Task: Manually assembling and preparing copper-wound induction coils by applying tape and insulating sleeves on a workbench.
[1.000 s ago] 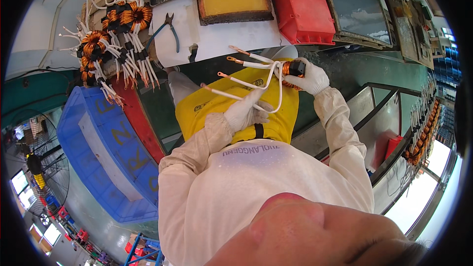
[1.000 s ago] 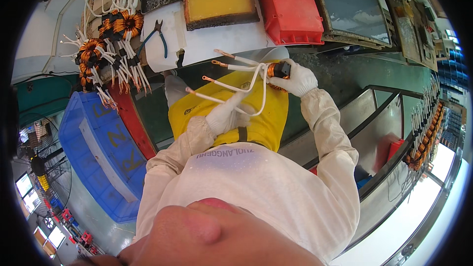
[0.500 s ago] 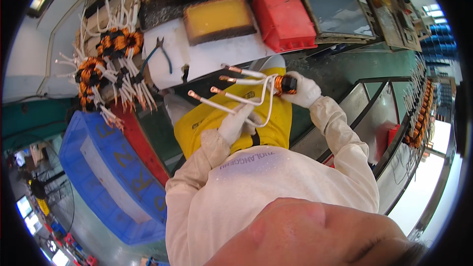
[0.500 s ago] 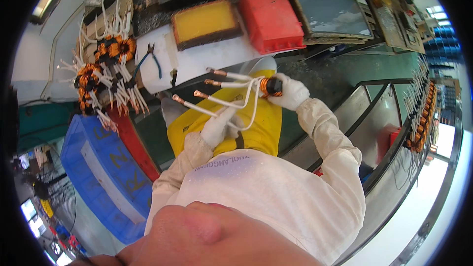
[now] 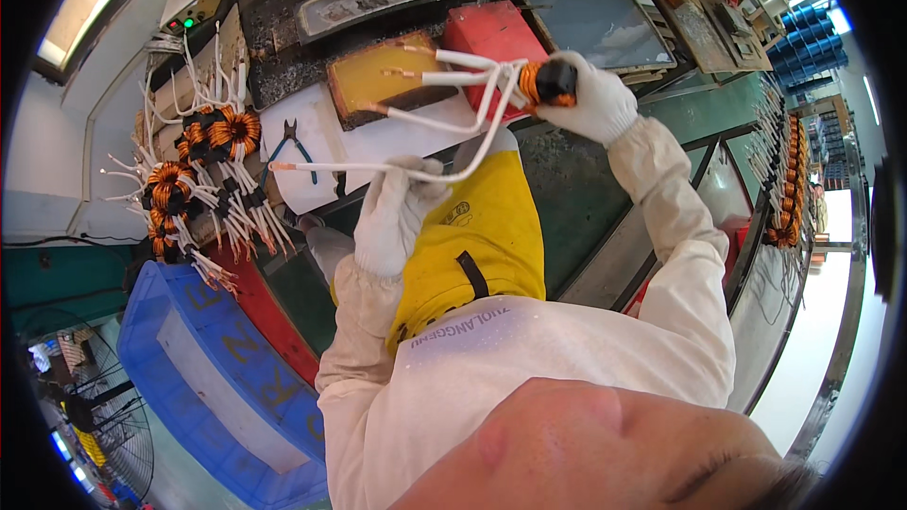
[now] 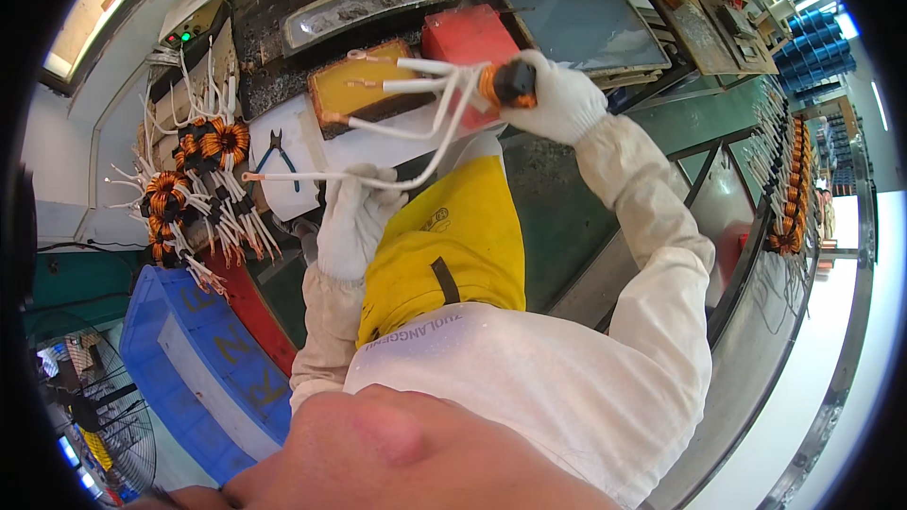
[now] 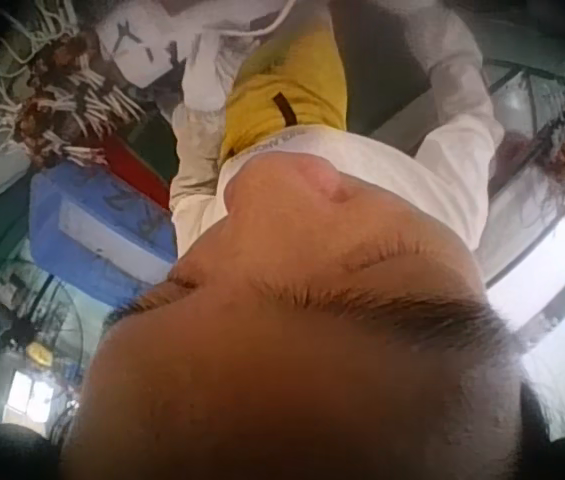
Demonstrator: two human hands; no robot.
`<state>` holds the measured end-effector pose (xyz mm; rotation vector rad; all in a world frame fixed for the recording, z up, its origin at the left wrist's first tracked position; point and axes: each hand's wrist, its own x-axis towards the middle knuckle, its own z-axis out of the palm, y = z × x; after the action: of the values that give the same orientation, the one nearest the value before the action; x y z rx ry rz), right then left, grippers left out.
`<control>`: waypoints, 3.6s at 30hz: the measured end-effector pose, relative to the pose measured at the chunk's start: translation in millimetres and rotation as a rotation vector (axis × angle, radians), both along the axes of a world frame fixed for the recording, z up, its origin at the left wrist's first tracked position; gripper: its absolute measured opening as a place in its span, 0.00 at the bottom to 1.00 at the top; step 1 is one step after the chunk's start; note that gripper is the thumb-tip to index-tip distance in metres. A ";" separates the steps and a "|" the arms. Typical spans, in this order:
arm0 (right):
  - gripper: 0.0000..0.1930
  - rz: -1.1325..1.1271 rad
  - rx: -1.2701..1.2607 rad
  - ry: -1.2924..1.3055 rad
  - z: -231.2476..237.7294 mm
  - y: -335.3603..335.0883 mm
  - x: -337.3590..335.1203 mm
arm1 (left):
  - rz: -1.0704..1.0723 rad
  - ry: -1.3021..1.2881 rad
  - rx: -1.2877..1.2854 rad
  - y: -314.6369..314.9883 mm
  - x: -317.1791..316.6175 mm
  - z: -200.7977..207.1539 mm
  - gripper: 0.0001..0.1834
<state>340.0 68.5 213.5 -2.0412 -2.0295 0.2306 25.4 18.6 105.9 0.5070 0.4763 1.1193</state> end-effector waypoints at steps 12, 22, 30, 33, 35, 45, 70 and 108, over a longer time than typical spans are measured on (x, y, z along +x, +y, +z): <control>0.36 0.120 -0.048 -0.168 0.8 101.4 -5.2 | -0.099 -0.011 0.069 77.8 55.0 -30.5 0.18; 0.43 0.073 -0.171 -0.228 5.1 123.1 -6.1 | 0.137 0.134 -0.027 101.8 74.1 -22.2 0.22; 0.44 0.126 -0.178 -0.357 5.9 140.2 -11.9 | 0.130 0.313 0.093 95.7 75.4 -7.2 0.33; 0.43 0.162 -0.176 -0.404 7.2 146.4 -20.8 | 0.145 0.403 0.152 92.1 75.9 -17.2 0.33; 0.42 0.189 -0.199 -0.430 10.6 149.0 -27.1 | 0.172 0.454 0.206 90.1 77.1 -26.1 0.33; 0.39 0.206 -0.248 -0.526 17.1 152.5 -45.9 | 0.199 0.476 0.253 91.9 73.5 -39.5 0.31; 0.45 0.178 -0.226 -0.501 16.2 152.1 -44.9 | 0.181 0.100 0.026 108.9 67.1 -37.7 0.30; 0.52 0.007 -0.170 -0.240 -7.3 146.9 1.1 | -0.018 -0.179 -0.311 149.4 66.2 -19.2 0.17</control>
<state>341.1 215.4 206.2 -2.2609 -2.2259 0.1717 91.6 168.0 86.7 0.1379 0.4771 1.0397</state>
